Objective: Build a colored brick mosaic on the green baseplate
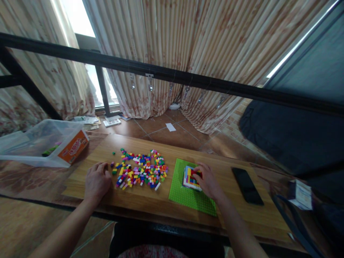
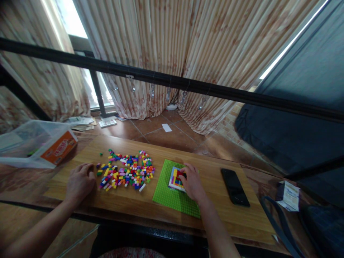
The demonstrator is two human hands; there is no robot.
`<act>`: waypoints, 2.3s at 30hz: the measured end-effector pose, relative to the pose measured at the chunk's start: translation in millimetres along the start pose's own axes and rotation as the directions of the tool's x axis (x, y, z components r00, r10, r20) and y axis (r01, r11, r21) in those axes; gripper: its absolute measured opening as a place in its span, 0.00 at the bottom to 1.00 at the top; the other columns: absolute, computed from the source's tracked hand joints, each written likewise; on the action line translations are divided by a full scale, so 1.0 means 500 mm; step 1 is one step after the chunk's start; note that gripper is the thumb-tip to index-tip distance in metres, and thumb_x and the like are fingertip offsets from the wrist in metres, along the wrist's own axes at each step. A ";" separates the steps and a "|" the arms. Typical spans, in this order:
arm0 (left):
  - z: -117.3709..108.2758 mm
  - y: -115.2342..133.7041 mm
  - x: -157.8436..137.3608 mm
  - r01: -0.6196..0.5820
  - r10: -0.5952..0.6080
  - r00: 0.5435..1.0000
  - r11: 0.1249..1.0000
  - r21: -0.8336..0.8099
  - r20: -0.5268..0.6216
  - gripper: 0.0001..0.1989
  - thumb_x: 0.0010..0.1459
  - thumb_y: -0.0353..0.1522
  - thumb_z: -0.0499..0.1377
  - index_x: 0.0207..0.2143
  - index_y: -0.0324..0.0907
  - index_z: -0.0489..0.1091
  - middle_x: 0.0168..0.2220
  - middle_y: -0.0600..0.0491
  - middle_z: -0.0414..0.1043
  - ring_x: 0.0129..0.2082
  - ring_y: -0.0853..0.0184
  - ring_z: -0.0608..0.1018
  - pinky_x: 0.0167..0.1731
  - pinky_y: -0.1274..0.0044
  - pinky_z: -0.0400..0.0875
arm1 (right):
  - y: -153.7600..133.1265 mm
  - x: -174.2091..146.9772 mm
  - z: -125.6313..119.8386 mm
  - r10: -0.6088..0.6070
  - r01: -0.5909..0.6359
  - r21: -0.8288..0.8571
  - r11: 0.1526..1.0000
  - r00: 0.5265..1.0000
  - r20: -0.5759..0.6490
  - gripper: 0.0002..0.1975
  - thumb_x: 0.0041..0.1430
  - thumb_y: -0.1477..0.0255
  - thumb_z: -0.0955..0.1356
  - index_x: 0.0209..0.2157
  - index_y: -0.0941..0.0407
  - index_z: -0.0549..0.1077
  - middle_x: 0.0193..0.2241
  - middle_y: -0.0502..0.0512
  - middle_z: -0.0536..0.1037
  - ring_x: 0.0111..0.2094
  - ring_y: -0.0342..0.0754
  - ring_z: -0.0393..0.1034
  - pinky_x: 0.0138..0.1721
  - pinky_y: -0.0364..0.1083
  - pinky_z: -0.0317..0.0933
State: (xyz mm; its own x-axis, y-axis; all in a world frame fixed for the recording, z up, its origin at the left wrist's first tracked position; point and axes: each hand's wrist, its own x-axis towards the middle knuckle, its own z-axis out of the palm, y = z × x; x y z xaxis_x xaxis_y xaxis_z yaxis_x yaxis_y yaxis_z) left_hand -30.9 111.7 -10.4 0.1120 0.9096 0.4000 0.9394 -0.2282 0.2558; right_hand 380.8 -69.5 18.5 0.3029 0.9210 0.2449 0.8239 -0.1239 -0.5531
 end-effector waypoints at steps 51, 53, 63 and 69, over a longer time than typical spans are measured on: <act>-0.003 0.002 0.002 0.004 -0.005 0.999 1.000 0.026 0.039 0.18 0.56 0.30 0.48 0.44 0.35 0.72 0.48 0.39 0.73 0.50 0.54 0.73 0.54 0.67 0.65 | 0.006 0.052 0.005 0.278 -0.317 0.416 0.852 0.948 0.154 0.20 0.44 0.54 0.70 0.29 0.57 0.80 0.27 0.53 0.81 0.29 0.48 0.73 0.32 0.46 0.65; -0.002 0.001 0.003 0.008 -0.010 0.999 0.999 0.035 0.030 0.19 0.56 0.30 0.48 0.44 0.34 0.72 0.48 0.39 0.73 0.49 0.54 0.73 0.53 0.67 0.65 | 0.004 0.048 -0.011 0.302 -0.306 0.441 0.844 0.950 0.079 0.24 0.48 0.51 0.68 0.31 0.58 0.79 0.30 0.55 0.81 0.31 0.49 0.74 0.34 0.46 0.65; 0.000 0.002 0.002 0.021 -0.021 0.999 1.000 0.019 0.030 0.18 0.56 0.29 0.48 0.44 0.34 0.73 0.47 0.40 0.73 0.49 0.54 0.72 0.53 0.67 0.65 | -0.131 -0.076 0.004 0.216 -0.143 0.415 0.898 0.967 -0.133 0.15 0.60 0.61 0.64 0.37 0.55 0.78 0.37 0.56 0.80 0.37 0.50 0.74 0.41 0.48 0.65; -0.002 0.003 -0.002 0.024 -0.025 1.000 1.000 0.003 0.011 0.17 0.56 0.29 0.49 0.44 0.35 0.73 0.46 0.41 0.73 0.48 0.55 0.72 0.52 0.67 0.66 | -0.245 -0.110 0.120 -0.162 0.147 0.185 0.972 0.984 0.072 0.15 0.62 0.78 0.61 0.41 0.53 0.78 0.39 0.55 0.77 0.43 0.48 0.69 0.47 0.47 0.62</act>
State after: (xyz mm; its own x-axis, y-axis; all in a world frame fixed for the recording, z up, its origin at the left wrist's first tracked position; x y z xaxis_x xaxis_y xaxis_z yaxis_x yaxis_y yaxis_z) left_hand -29.7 110.2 -9.6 0.0925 0.9187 0.3840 0.9429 -0.2047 0.2626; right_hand 234.4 -82.9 24.8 0.1302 0.9530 0.2736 0.7565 0.0829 -0.6487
